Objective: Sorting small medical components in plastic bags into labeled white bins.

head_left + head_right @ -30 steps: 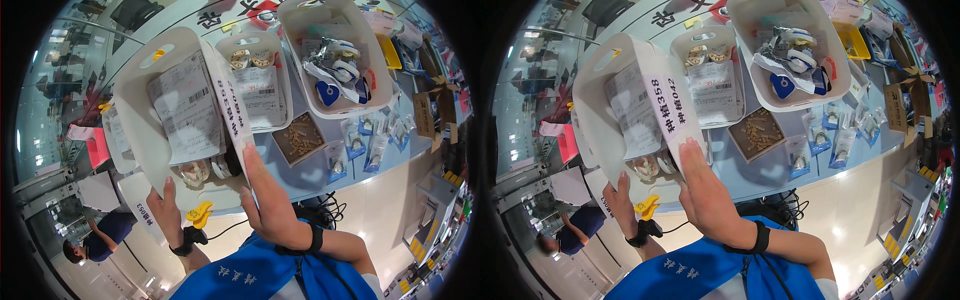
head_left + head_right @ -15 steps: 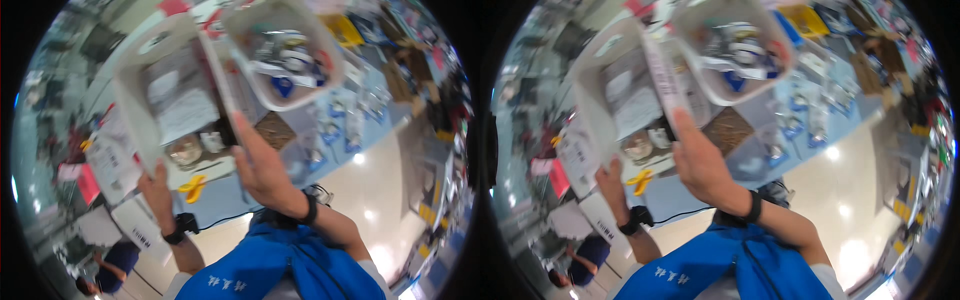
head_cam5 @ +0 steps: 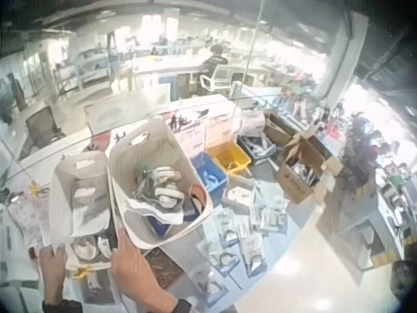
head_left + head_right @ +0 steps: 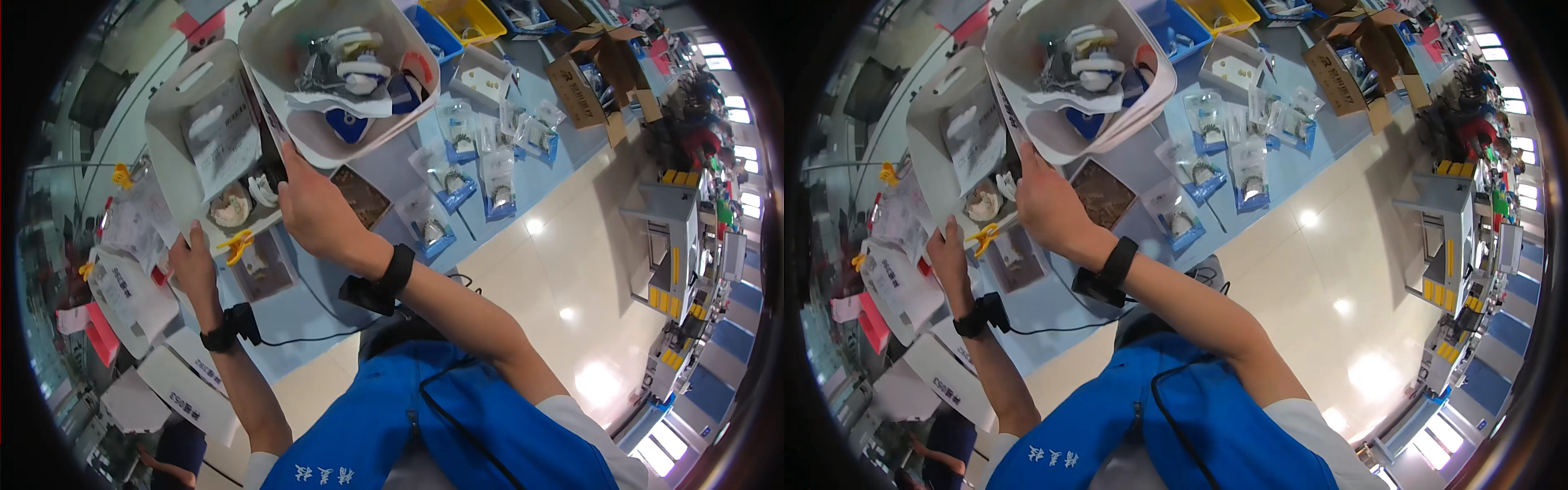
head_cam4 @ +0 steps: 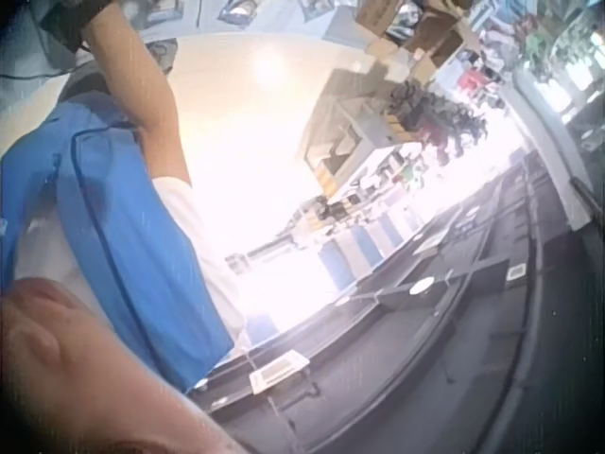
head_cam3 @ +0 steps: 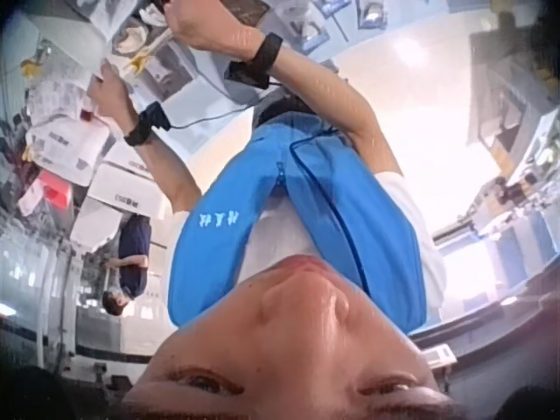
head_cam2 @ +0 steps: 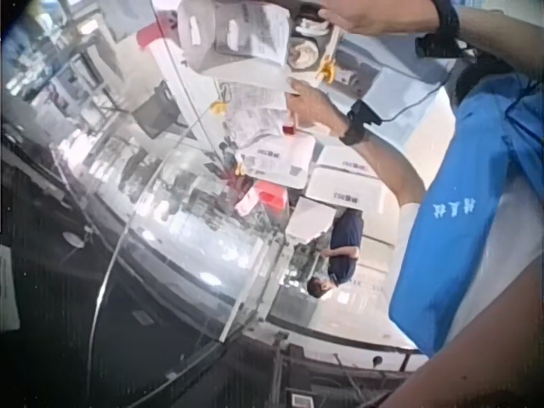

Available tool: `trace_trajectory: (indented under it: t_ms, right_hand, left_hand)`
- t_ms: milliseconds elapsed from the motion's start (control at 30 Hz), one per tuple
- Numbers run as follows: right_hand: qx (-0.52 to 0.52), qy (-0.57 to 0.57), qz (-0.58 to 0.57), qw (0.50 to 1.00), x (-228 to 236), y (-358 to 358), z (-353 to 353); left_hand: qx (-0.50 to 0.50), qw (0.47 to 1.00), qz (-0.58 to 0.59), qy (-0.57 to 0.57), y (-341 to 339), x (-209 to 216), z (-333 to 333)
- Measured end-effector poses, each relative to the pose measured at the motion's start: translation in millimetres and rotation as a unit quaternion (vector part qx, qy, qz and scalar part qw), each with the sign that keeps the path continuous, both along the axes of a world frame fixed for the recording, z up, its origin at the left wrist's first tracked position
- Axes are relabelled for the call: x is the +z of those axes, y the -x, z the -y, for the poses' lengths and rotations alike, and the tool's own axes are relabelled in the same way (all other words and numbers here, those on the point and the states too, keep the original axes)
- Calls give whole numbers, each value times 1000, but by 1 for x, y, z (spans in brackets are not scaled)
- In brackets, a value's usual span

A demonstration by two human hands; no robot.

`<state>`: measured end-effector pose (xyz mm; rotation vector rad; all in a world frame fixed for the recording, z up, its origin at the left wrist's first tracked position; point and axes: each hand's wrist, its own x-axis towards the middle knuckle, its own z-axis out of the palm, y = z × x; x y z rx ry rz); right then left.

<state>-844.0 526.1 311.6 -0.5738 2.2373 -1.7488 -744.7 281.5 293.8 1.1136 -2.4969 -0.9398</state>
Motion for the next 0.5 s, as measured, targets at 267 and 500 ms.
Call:
trace_trajectory:
  t_ms: [267,500]
  right_hand:
    - [262,-1,78,962,37,-24,-177]
    - [-102,-37,191,976,-35,52,-366]
  left_hand:
    - [111,976,-170,-82,-78,9,-104]
    - [484,837,-121,-225,-228,-92,-198]
